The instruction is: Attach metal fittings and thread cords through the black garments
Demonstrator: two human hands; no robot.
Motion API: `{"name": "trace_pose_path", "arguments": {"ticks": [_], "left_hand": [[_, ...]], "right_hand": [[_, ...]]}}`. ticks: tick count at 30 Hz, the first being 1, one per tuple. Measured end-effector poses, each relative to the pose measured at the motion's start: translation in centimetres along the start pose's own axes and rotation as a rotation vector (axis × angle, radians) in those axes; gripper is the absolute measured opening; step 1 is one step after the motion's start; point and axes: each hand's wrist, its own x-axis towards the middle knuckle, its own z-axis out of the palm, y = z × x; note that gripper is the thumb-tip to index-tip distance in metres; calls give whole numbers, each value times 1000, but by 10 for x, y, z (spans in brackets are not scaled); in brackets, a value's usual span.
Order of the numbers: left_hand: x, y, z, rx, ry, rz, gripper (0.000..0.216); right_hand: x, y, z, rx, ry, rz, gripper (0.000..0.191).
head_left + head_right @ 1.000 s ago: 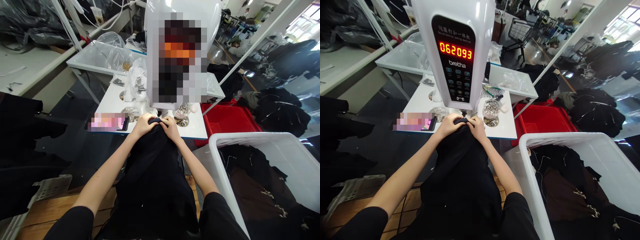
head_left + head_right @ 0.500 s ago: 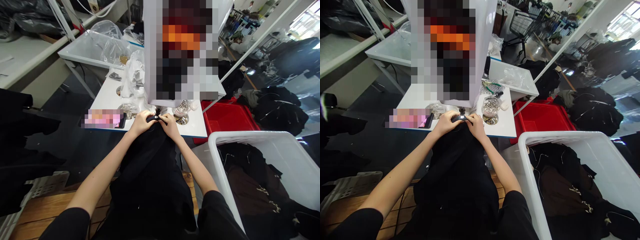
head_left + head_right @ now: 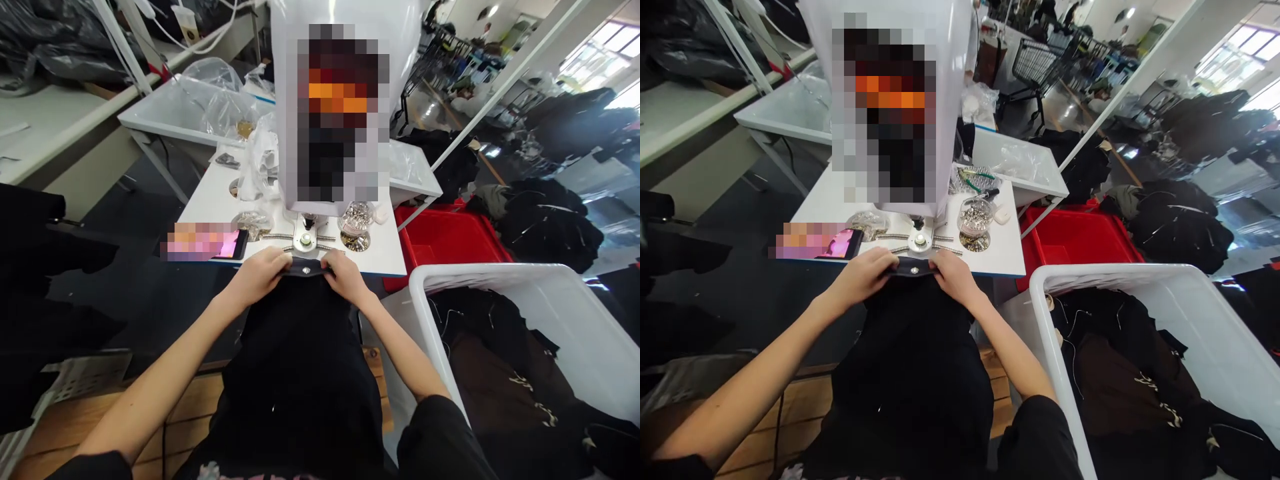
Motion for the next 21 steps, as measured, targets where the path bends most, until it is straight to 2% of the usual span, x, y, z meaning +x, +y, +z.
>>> {"name": "trace_pose_path", "arguments": {"ticks": [3, 6, 9, 13, 18, 20, 21], "left_hand": [[-36, 15, 2, 61, 38, 130, 24], [-66, 28, 4, 58, 96, 140, 22], [-83, 40, 3, 18, 130, 160, 19], [-90, 52, 0, -19, 165, 228, 18], [-98, 54, 4, -43, 138, 202, 18], [-106, 55, 5, -84, 64, 176, 19], [-111, 58, 3, -116, -24, 148, 19]], "right_hand": [[-39, -9, -1, -58, -31, -200, 24], [-75, -20, 4, -76, -8, -230, 26], [-99, -30, 9, -32, 4, -230, 23], [-111, -37, 12, 9, 24, -235, 22], [-112, -41, 12, 36, 55, -231, 22], [-115, -47, 14, 85, -18, -198, 21], [-118, -51, 15, 116, -97, -191, 21]]}}
